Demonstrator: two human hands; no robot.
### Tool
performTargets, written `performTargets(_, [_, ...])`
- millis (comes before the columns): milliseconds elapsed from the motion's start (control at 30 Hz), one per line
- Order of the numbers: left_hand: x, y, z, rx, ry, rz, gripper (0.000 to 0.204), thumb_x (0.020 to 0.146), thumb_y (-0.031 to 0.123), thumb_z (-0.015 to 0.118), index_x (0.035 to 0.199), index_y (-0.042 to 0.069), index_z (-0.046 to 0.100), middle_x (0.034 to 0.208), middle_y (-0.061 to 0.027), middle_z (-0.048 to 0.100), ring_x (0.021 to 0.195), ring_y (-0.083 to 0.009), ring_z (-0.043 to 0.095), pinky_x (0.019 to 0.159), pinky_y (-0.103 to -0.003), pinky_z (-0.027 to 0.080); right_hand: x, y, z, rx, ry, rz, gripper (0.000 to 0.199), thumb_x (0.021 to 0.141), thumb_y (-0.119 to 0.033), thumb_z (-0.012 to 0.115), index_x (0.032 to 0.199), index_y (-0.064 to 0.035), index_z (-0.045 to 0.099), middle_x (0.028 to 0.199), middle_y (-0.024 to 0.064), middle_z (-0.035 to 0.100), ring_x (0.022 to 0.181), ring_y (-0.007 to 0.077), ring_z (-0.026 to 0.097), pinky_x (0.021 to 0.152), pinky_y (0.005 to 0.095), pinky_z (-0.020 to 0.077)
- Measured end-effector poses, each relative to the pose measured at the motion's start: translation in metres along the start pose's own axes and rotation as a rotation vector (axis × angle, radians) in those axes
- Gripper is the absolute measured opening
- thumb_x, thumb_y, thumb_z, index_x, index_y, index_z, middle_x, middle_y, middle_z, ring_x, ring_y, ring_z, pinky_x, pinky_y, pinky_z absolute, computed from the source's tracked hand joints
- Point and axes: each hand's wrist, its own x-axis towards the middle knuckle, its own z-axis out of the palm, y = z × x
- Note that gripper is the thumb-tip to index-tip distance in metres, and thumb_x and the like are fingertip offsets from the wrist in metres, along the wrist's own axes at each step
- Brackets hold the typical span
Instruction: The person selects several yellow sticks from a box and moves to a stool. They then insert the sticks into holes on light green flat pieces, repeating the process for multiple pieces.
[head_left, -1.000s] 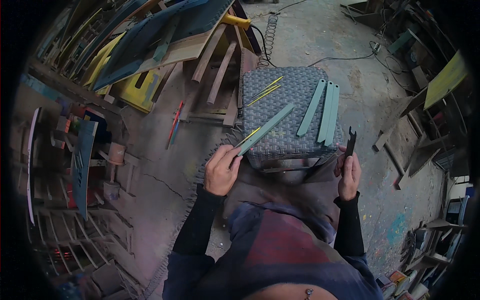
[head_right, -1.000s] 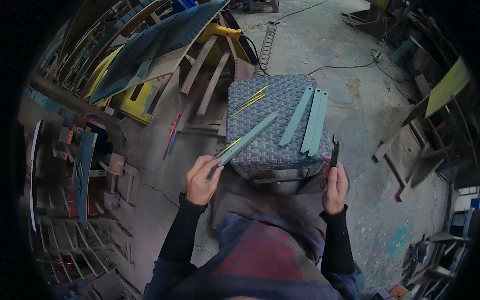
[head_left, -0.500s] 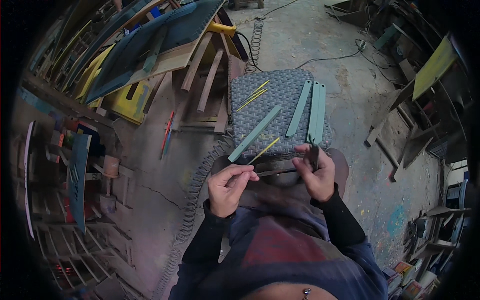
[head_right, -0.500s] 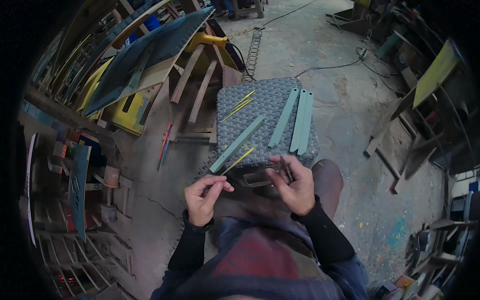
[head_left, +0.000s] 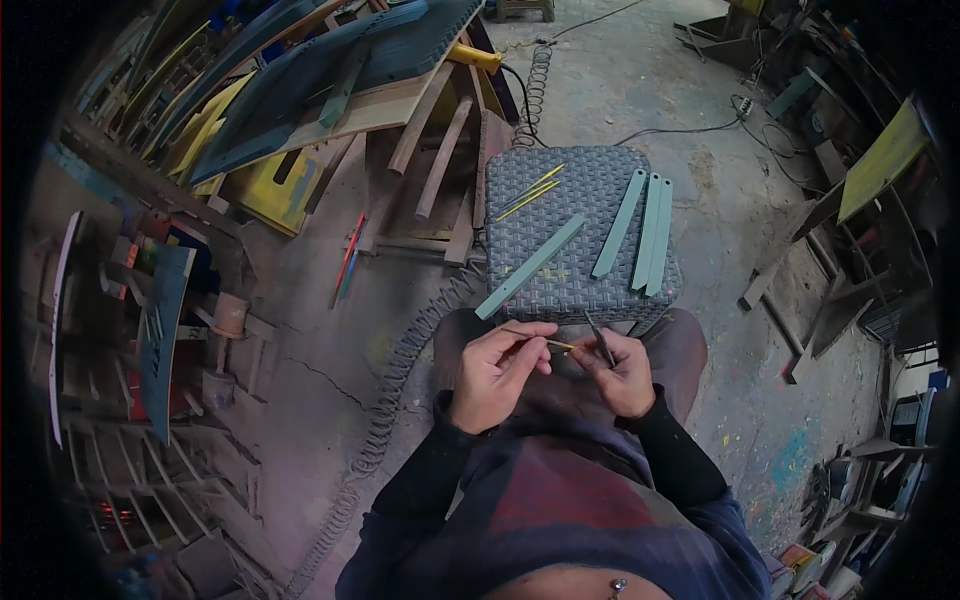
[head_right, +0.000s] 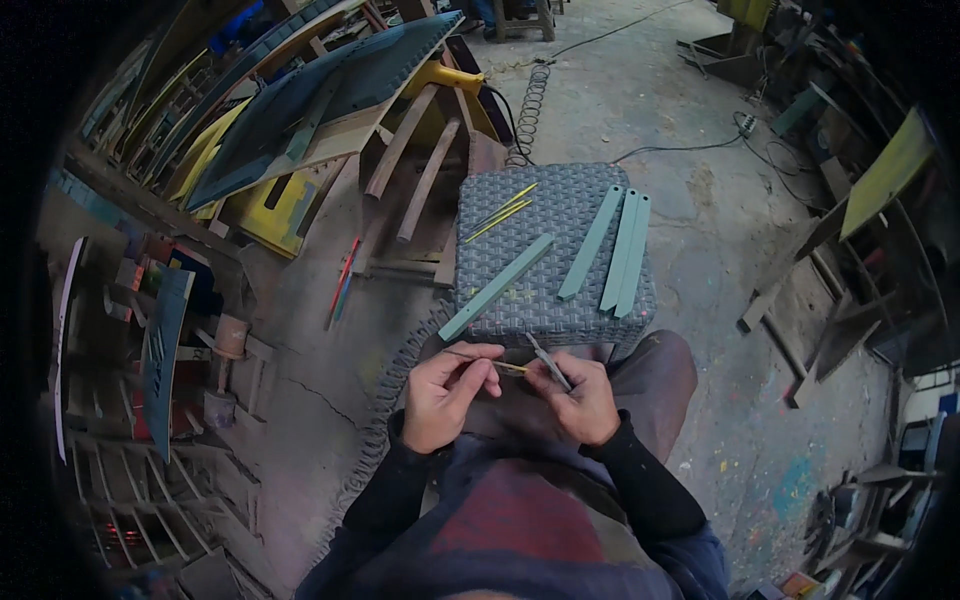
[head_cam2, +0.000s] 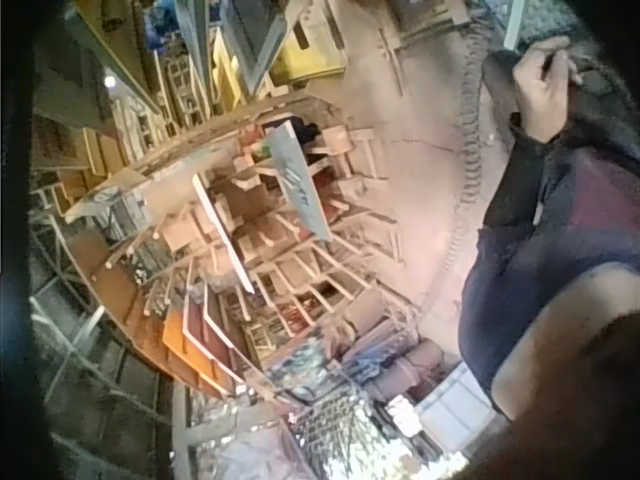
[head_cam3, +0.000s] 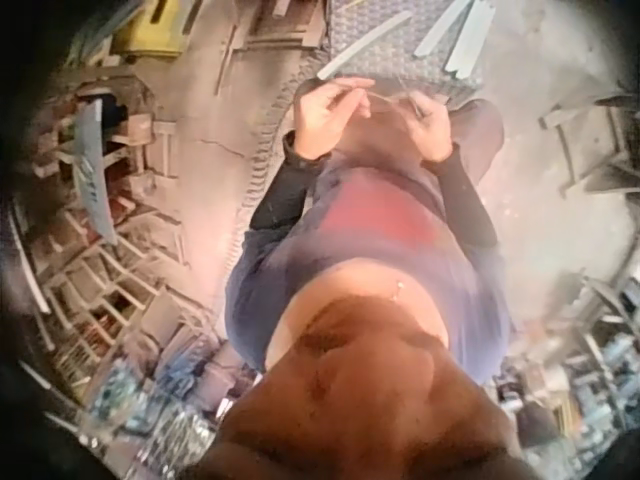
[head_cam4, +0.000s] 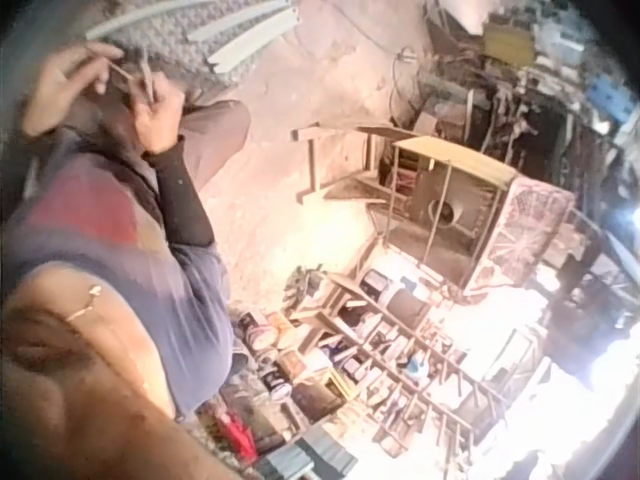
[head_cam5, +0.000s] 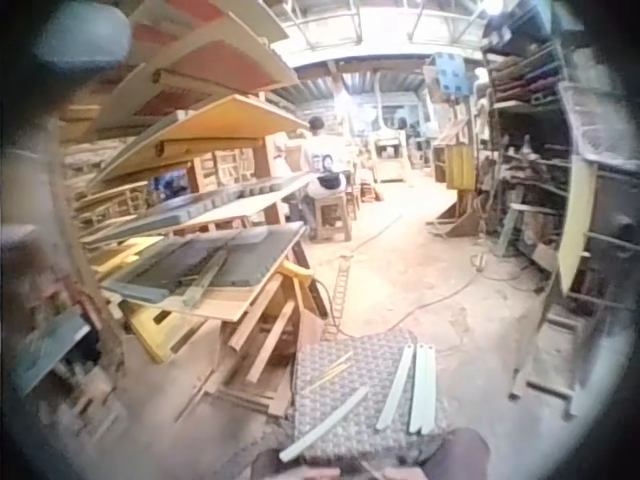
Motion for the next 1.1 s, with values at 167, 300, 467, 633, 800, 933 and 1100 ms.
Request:
performTargets(167, [0.014,-0.014,0.005,0.183,-0.029,0.134,0.015,0.097,0.005,0.048,0.103,-0.006,0.057,0.097,-0.0116,0.065,0.083,-0.0153,0.064,0.075,-0.026,0.053,-0.007,0.008,0.015,0.232,0.068,0.070,0.015,0.090,-0.009,0.064,0.101,0.0011,0.064,0.071,-0.0043,0.053,0.066,0.0035,0.043,0.060,0.0207,0.0372])
performTargets(300, [0.056,-0.007,-0.021,0.022,0.050,0.146,0.014,0.101,0.008,0.042,0.108,-0.002,0.048,0.093,-0.0126,0.066,0.081,-0.0137,0.065,0.074,-0.027,0.054,-0.008,0.001,0.002,0.139,0.111,0.080,0.020,0.091,-0.011,0.060,0.108,0.0006,0.063,0.079,-0.0037,0.055,0.073,0.0041,0.047,0.067,0.0206,0.0402])
performTargets(467, [0.112,-0.023,-0.039,0.164,0.005,0.164,0.019,0.096,0.002,0.049,0.115,-0.002,0.048,0.093,-0.0098,0.062,0.085,-0.0152,0.065,0.075,-0.027,0.055,-0.014,0.008,-0.014,0.159,0.139,0.085,0.018,0.093,-0.011,0.058,0.106,0.0001,0.063,0.084,-0.0018,0.058,0.078,0.0057,0.050,0.071,0.0222,0.0414])
performTargets(633, [0.121,-0.039,-0.043,0.131,-0.011,0.078,0.020,0.096,0.002,0.048,0.116,-0.002,0.048,0.095,-0.0087,0.058,0.088,-0.0162,0.066,0.075,-0.026,0.057,-0.019,0.014,-0.024,0.132,0.191,0.057,0.017,0.092,-0.010,0.058,0.104,0.0006,0.063,0.084,-0.0021,0.059,0.077,0.0051,0.050,0.070,0.0217,0.0408])
performTargets(800, [0.122,-0.046,-0.042,0.171,-0.035,0.107,0.020,0.097,0.003,0.047,0.117,0.000,0.048,0.098,-0.0080,0.054,0.086,-0.0166,0.067,0.074,-0.025,0.057,-0.020,0.019,-0.027,0.163,0.225,0.066,0.015,0.092,-0.009,0.058,0.102,0.0017,0.063,0.083,-0.0027,0.058,0.076,0.0046,0.049,0.069,0.0210,0.0400])
performTargets(933, [0.119,-0.044,-0.042,0.140,-0.044,0.071,0.021,0.097,0.004,0.047,0.117,0.000,0.047,0.099,-0.0078,0.054,0.085,-0.0162,0.067,0.074,-0.025,0.057,-0.018,0.016,-0.028,0.170,0.225,0.089,0.015,0.092,-0.008,0.057,0.102,0.0010,0.064,0.080,-0.0043,0.055,0.074,0.0035,0.047,0.067,0.0200,0.0381])
performTargets(1100, [0.117,-0.043,-0.042,0.136,-0.020,0.058,0.021,0.097,0.005,0.048,0.118,0.001,0.047,0.098,-0.0074,0.055,0.084,-0.0156,0.067,0.073,-0.024,0.056,-0.017,0.014,-0.028,0.187,0.213,0.122,0.014,0.092,-0.008,0.058,0.102,-0.0001,0.064,0.077,-0.0057,0.052,0.072,0.0023,0.044,0.064,0.0191,0.0354])
